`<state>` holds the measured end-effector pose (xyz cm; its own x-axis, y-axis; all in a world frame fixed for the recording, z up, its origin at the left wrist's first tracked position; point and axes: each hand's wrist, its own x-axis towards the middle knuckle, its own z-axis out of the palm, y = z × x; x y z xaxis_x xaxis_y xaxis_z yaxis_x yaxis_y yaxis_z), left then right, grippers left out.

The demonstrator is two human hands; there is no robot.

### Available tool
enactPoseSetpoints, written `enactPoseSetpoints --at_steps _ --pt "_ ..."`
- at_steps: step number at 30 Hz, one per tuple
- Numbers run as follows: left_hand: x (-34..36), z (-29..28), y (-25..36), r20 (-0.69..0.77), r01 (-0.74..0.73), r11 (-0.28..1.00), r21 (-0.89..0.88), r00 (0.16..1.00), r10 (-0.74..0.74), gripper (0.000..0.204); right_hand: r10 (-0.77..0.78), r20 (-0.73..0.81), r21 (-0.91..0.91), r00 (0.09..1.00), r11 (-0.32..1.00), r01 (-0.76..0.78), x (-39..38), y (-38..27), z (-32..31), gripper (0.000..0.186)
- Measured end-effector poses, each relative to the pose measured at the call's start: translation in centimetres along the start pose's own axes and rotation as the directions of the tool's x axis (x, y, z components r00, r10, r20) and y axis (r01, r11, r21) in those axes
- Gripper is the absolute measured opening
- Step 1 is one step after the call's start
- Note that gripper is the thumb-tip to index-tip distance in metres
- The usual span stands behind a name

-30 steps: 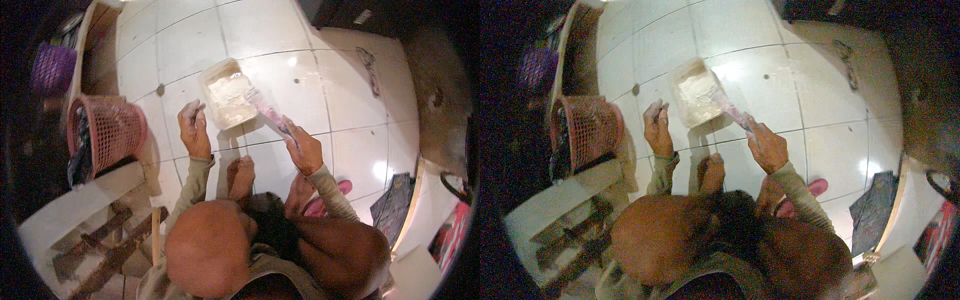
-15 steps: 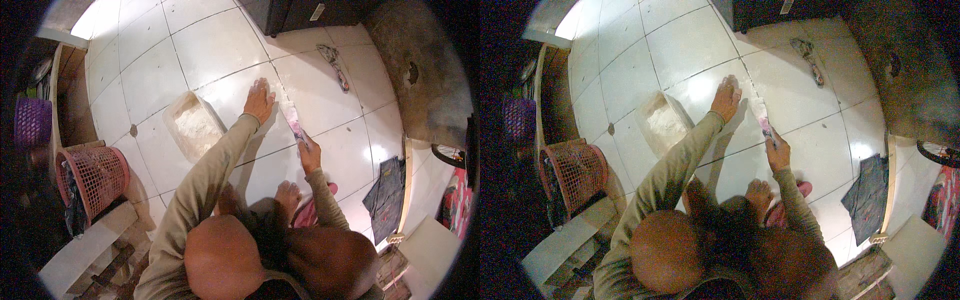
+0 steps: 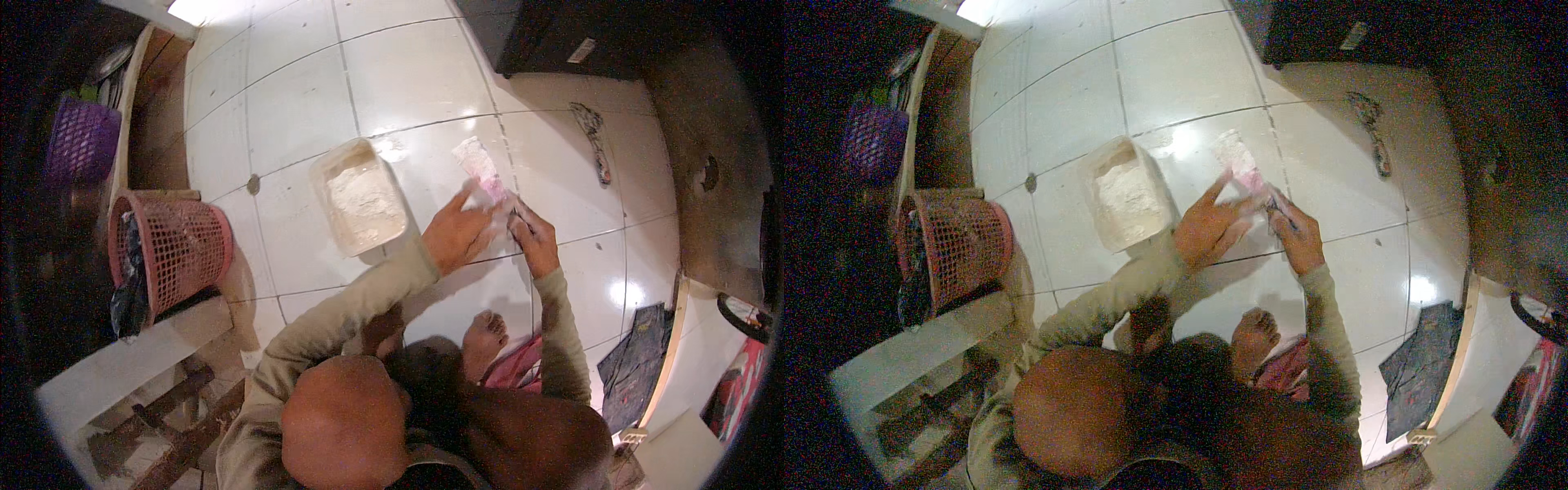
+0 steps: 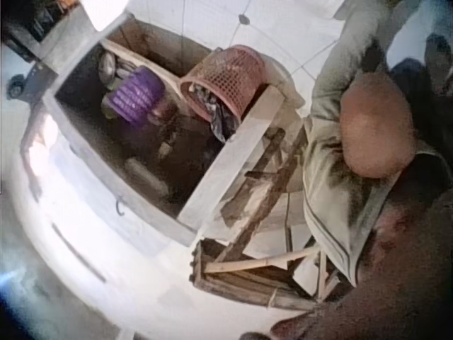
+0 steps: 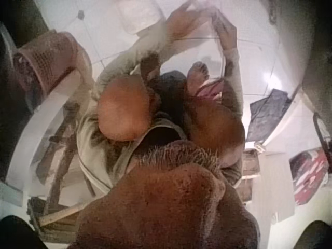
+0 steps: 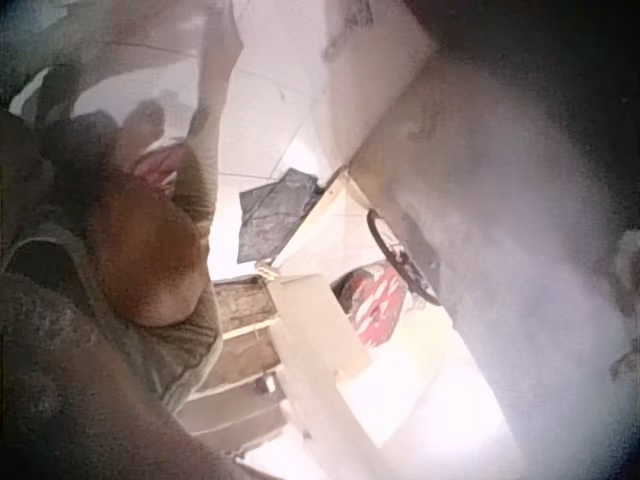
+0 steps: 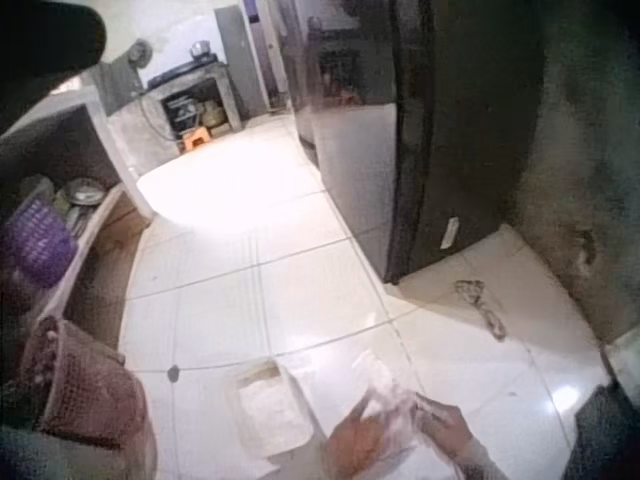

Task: The person retrieves a black plastic bag and a white container, fills the container with water at a sink, and mixes a white powder from the bag into the water. They then sit on the floor and use a spatula to apply the resulting paste to a damaged section of the wall.

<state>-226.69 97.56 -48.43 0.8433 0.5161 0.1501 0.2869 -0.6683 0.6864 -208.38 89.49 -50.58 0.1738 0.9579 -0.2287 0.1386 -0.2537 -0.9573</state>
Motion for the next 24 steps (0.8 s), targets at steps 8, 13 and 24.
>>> enactPoseSetpoints --at_steps 8,13,24 --pt "-15.6 -7.9 -2.1 -0.682 0.446 0.881 -0.159 0.596 -0.424 0.028 -0.253 0.369 -0.706 0.895 0.550 0.446 -3.5 -5.7 7.5 0.045" --pt "-17.4 -9.2 -6.9 -0.656 0.529 0.828 -0.187 0.561 -0.506 0.032 -0.416 0.215 -0.580 0.884 0.673 0.458 -1.1 -4.1 7.0 0.046" --pt "-9.9 -11.0 -22.4 0.072 0.185 0.134 -0.974 0.806 -0.588 0.079 -0.224 0.095 -0.527 0.970 0.816 0.240 6.2 3.9 6.7 0.039"
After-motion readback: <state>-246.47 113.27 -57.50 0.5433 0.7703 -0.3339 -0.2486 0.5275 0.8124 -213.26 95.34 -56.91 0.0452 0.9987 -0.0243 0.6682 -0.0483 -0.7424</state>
